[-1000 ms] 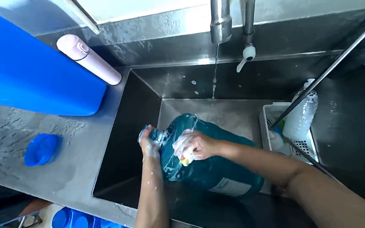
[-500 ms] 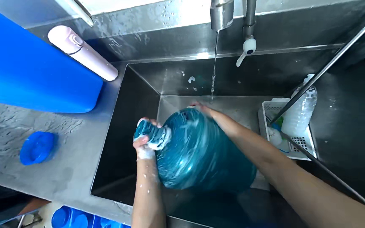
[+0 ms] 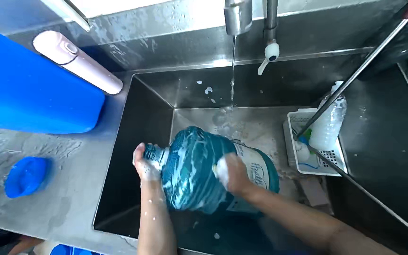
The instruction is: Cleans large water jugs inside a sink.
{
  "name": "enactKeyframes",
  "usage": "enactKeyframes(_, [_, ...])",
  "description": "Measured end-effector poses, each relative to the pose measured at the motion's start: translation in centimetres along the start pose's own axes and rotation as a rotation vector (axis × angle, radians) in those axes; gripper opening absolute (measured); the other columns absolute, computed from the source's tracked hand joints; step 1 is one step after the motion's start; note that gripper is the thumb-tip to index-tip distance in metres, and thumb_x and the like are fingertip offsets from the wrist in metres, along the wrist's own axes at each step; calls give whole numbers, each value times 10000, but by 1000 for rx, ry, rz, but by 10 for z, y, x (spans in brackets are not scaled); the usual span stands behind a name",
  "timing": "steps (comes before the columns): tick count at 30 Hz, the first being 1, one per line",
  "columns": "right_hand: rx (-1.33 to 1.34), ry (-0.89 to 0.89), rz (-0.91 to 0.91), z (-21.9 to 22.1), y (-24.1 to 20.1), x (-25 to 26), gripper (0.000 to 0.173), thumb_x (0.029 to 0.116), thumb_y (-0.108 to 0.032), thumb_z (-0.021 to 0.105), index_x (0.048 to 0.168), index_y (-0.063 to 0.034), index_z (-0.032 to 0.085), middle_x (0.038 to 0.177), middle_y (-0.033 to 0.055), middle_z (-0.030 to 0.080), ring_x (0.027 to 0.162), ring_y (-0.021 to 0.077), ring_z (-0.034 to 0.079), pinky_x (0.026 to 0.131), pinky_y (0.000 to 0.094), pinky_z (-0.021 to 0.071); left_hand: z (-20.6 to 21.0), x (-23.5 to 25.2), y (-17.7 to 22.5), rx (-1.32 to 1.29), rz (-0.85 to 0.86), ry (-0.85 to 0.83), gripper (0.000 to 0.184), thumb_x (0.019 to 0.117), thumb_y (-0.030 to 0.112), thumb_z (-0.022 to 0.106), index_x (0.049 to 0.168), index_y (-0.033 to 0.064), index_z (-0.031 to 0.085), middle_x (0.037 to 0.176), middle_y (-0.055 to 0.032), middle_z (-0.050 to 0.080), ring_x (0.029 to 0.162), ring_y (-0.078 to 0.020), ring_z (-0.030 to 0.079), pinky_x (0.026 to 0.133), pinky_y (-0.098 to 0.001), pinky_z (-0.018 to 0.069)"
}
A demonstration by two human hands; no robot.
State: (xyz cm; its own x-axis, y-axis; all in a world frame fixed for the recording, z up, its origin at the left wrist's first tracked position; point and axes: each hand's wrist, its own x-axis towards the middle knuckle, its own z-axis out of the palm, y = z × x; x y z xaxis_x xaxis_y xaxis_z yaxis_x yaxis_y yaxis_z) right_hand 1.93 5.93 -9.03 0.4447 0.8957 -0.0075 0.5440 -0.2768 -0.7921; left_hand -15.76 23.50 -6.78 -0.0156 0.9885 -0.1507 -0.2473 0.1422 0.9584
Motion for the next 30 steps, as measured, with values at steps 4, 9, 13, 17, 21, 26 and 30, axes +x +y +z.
enactKeyframes(4, [238, -282, 114, -35, -6, 78, 357, 1063, -143, 533, 1338, 81, 578, 1266, 314, 632, 1202, 452, 607, 1047, 597, 457, 2, -20, 6, -65, 105, -390, 448, 686, 327, 822, 1089, 208, 667, 920, 19, 747, 842, -125, 726, 748, -318, 620])
enactKeyframes(9, [171, -136, 152, -35, 19, 12, 408, 964, -146, 613, 1262, 132, 598, 1298, 341, 590, 1264, 459, 553, 1096, 557, 423, -41, -20, 57, 562, 271, -483, 171, 760, 130, 660, 929, 126, 686, 939, 99, 722, 890, -29, 693, 824, -254, 588])
enactKeyframes(13, [-12, -333, 470, -29, 126, 18, 481, 1079, -208, 458, 1456, 90, 468, 1485, 347, 462, 1400, 492, 438, 1145, 637, 338, -72, -31, 45, 710, 188, -25, 106, 934, 9, 496, 936, -38, 591, 793, 67, 605, 727, 55, 589, 728, -159, 518])
enactKeyframes(17, [90, -264, 70, -4, -3, 11, 471, 1045, -240, 512, 1500, -120, 535, 1518, 185, 526, 1458, 412, 413, 1177, 654, 287, -75, -34, 38, 1140, -145, -30, 290, 1057, 95, 467, 1166, -143, 591, 1099, -271, 622, 1002, -288, 585, 923, -479, 458])
enactKeyframes(21, [-28, -179, 80, -14, 27, 12, 441, 1014, -182, 561, 1399, 32, 587, 1459, 277, 545, 1424, 463, 434, 1195, 642, 259, -76, -44, 51, 1642, -279, -544, 458, 1036, 271, 622, 1237, -140, 605, 1164, -383, 633, 1144, -527, 604, 1006, -666, 430])
enactKeyframes(26, [-62, -197, 273, -1, 43, 34, 518, 1030, -285, 549, 1437, 34, 543, 1518, 293, 468, 1467, 477, 350, 1202, 680, 176, -70, -63, 42, 2055, -334, -1043, 828, 839, 226, 835, 1505, -32, 416, 1351, -335, 574, 1215, -498, 602, 1015, -627, 487])
enactKeyframes(30, [-66, -89, 217, 16, -2, 4, 502, 1034, -232, 525, 1473, 9, 521, 1555, 254, 454, 1501, 453, 324, 1213, 672, 183, -76, -45, 38, 2085, -416, -1167, 824, 851, 209, 811, 1511, -31, 380, 1304, -315, 615, 1208, -484, 615, 1015, -614, 493])
